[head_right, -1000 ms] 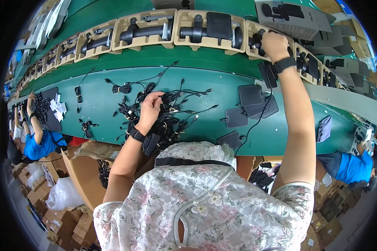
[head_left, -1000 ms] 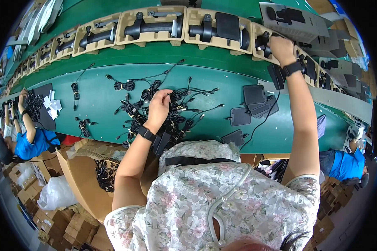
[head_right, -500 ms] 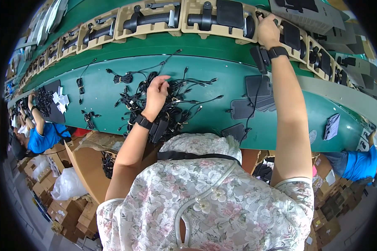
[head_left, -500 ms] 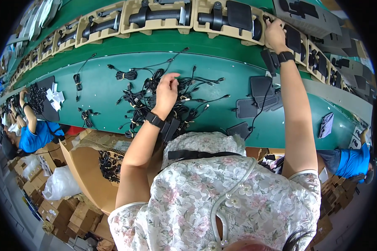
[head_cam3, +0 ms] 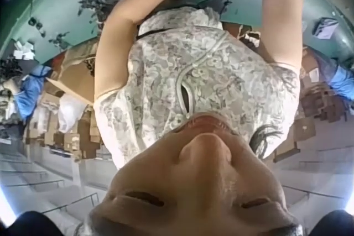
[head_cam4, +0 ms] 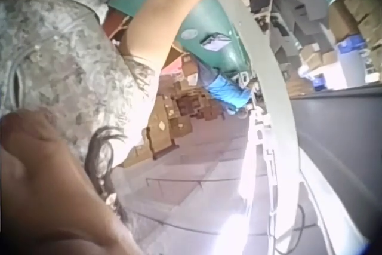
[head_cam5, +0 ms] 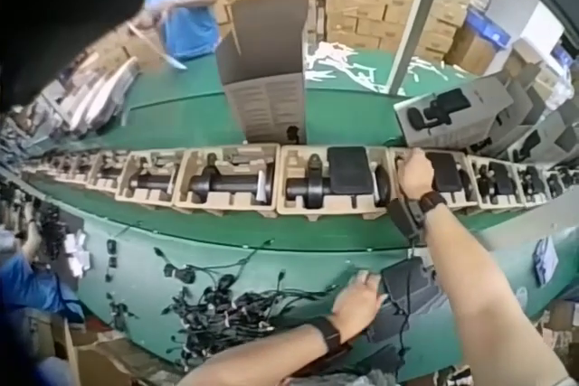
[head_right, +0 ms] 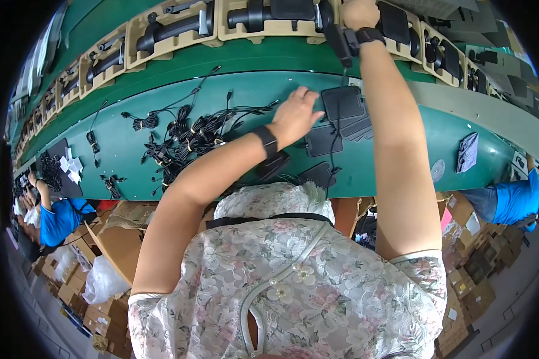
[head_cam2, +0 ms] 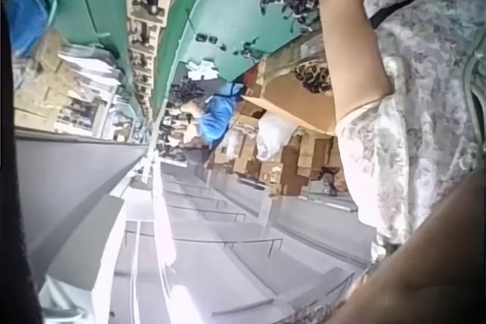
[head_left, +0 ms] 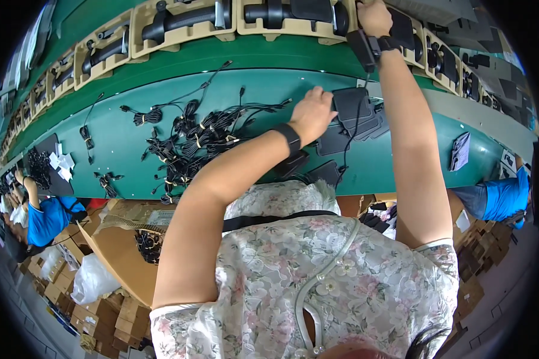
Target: The person picks up a black pad and a bundled cable by hand, places the pad into a cardboard tray, and then tucks the cable into the tray beside it, repeating this process for the remaining trays.
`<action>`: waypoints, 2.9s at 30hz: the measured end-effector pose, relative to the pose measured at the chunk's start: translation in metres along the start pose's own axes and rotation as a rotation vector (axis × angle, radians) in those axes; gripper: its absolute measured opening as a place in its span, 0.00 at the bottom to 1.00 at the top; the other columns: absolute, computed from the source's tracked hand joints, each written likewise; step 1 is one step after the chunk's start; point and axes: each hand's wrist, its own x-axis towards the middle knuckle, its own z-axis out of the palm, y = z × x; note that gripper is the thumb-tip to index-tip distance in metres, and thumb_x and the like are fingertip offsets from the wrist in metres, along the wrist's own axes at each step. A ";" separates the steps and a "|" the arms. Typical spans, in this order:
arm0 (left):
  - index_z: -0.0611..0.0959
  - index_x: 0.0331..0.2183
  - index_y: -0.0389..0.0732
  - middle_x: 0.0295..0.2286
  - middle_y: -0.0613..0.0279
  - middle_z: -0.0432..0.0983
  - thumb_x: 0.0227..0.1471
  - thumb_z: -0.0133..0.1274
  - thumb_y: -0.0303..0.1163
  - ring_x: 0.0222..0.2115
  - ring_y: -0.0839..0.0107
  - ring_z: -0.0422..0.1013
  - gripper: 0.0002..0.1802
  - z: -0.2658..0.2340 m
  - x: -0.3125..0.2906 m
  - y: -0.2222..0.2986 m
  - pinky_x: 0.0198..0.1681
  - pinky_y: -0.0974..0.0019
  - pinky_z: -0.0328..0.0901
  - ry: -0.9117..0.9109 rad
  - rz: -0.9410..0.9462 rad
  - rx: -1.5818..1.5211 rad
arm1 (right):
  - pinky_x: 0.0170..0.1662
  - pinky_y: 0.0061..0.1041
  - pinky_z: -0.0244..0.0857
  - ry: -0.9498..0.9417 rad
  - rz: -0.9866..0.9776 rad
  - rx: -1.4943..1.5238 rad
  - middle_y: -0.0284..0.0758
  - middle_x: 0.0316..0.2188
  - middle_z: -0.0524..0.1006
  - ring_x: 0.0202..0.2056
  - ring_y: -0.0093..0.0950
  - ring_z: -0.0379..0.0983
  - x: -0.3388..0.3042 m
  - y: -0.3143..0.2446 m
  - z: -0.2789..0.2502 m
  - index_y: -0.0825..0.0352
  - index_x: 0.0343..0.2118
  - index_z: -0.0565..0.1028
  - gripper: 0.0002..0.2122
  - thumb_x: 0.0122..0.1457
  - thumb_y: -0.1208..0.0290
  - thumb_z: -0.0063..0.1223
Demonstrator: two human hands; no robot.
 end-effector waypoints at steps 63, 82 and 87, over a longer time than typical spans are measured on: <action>0.66 0.53 0.55 0.53 0.54 0.59 0.56 0.39 0.45 0.53 0.55 0.56 0.23 -0.300 0.070 -0.177 0.54 0.45 0.50 0.176 -0.135 0.705 | 0.38 0.35 0.65 -0.049 -0.442 -0.786 0.33 0.38 0.71 0.42 0.35 0.67 -0.030 -0.045 -0.037 0.56 0.37 0.76 0.10 0.55 0.67 0.43; 0.60 0.57 0.54 0.60 0.59 0.45 0.55 0.41 0.39 0.61 0.61 0.42 0.27 -0.314 -0.005 -0.184 0.57 0.46 0.46 -0.227 0.092 0.757 | 0.44 0.31 0.61 -0.946 -1.106 0.163 0.32 0.35 0.71 0.42 0.33 0.66 -0.312 -0.333 0.039 0.65 0.34 0.73 0.12 0.47 0.65 0.56; 0.60 0.57 0.55 0.61 0.60 0.43 0.54 0.42 0.37 0.61 0.62 0.41 0.28 -0.319 -0.010 -0.172 0.58 0.45 0.46 -0.361 0.010 0.760 | 0.42 0.29 0.61 -0.721 -0.939 0.396 0.35 0.32 0.72 0.39 0.35 0.68 -0.298 -0.295 0.006 0.66 0.34 0.72 0.13 0.47 0.65 0.57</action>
